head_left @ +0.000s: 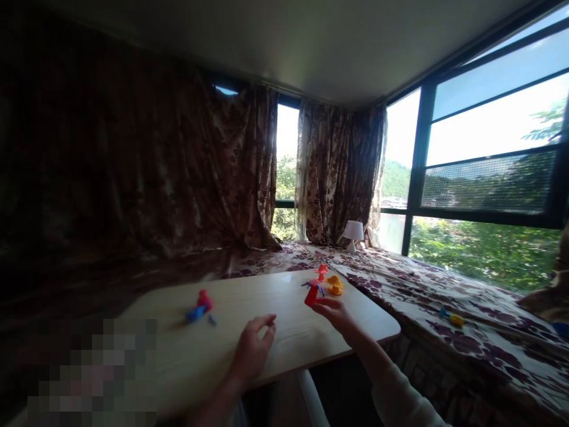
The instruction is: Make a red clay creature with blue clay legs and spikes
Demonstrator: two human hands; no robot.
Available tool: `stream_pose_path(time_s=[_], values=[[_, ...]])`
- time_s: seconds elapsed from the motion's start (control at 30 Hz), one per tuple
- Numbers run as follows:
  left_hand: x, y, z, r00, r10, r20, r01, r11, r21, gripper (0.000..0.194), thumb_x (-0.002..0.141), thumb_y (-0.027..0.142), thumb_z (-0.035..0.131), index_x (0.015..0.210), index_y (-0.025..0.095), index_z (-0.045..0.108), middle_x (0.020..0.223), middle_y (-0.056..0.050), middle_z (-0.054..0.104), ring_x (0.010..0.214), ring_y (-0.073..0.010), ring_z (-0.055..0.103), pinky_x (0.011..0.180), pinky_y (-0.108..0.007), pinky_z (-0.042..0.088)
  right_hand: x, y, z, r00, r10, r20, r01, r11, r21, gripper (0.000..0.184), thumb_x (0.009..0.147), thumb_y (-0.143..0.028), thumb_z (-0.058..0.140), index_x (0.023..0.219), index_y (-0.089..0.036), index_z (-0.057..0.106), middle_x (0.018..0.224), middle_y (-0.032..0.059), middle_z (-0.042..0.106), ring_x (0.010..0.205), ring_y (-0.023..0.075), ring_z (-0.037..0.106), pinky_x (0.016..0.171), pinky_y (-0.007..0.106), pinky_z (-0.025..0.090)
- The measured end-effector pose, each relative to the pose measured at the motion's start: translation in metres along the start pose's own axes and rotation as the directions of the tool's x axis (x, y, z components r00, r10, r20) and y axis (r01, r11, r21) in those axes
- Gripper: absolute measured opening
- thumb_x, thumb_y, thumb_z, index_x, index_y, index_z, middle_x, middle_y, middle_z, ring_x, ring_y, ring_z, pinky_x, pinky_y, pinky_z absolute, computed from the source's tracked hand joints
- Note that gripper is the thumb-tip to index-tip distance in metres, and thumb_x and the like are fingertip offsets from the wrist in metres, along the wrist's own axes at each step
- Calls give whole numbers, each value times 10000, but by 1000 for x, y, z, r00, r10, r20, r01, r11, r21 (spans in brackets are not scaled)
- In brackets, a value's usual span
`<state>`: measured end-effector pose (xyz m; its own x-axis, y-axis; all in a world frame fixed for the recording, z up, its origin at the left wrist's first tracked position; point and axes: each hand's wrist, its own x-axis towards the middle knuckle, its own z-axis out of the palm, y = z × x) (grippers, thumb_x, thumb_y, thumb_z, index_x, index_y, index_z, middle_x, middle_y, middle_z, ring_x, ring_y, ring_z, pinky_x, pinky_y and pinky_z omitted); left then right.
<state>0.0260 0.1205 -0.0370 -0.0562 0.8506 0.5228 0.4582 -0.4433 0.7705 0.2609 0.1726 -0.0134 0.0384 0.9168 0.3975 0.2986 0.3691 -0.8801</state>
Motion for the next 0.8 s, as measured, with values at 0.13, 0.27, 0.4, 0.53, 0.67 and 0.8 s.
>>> stream_pose_path(time_s=[0.13, 0.27, 0.4, 0.53, 0.67, 0.8], values=[[-7, 14, 6, 959, 263, -107, -244, 955, 167, 341, 796, 236, 557, 1126, 225, 640, 1032, -67, 710, 1000, -238, 614, 995, -457, 389, -24, -41, 40, 931, -7, 364, -40, 992, 121, 386, 697, -493, 695, 854, -148, 768, 779, 49, 725, 784, 242, 637, 731, 341, 491], [-12, 16, -7, 900, 416, -129, -363, 880, 307, 342, 852, 229, 535, 1187, 248, 599, 1105, -64, 696, 1015, -228, 610, 1009, -478, 357, -31, -65, 55, 903, -85, 422, 21, 988, 155, 358, 707, -456, 688, 832, -129, 764, 738, 41, 715, 729, 218, 625, 691, 315, 482], [-10, 21, -16, 860, 475, -185, -400, 854, 333, 313, 864, 223, 541, 1170, 249, 603, 1055, -58, 715, 965, -212, 634, 987, -473, 385, -38, -75, 59, 897, -195, 396, 158, 979, 126, 330, 783, -430, 605, 799, -130, 744, 733, 42, 716, 726, 215, 632, 670, 308, 495], [-6, 31, -18, 820, 473, -323, -391, 874, 289, 274, 849, 245, 580, 1118, 247, 628, 1011, -49, 726, 931, -206, 643, 890, -418, 476, -54, -78, 60, 940, -304, 157, 303, 953, 32, 280, 788, -328, 612, 988, -152, 697, 862, 75, 733, 811, 239, 658, 762, 358, 521], [-7, 39, -23, 782, 519, -345, -417, 847, 329, 273, 827, 228, 615, 1098, 247, 635, 994, -34, 728, 919, -200, 646, 891, -407, 480, -63, -85, 60, 872, -475, 115, 482, 875, -40, 360, 822, -218, 588, 1181, -225, 618, 1017, 63, 710, 827, 206, 656, 755, 336, 532], [-12, 47, -35, 716, 654, -243, -541, 741, 399, 333, 840, 152, 584, 1165, 226, 592, 997, -36, 717, 915, -179, 640, 912, -390, 462, -64, -97, 59, 800, -573, 178, 581, 814, 7, 330, 875, -190, 559, 1190, -267, 622, 1039, 43, 695, 859, 177, 649, 781, 292, 527]])
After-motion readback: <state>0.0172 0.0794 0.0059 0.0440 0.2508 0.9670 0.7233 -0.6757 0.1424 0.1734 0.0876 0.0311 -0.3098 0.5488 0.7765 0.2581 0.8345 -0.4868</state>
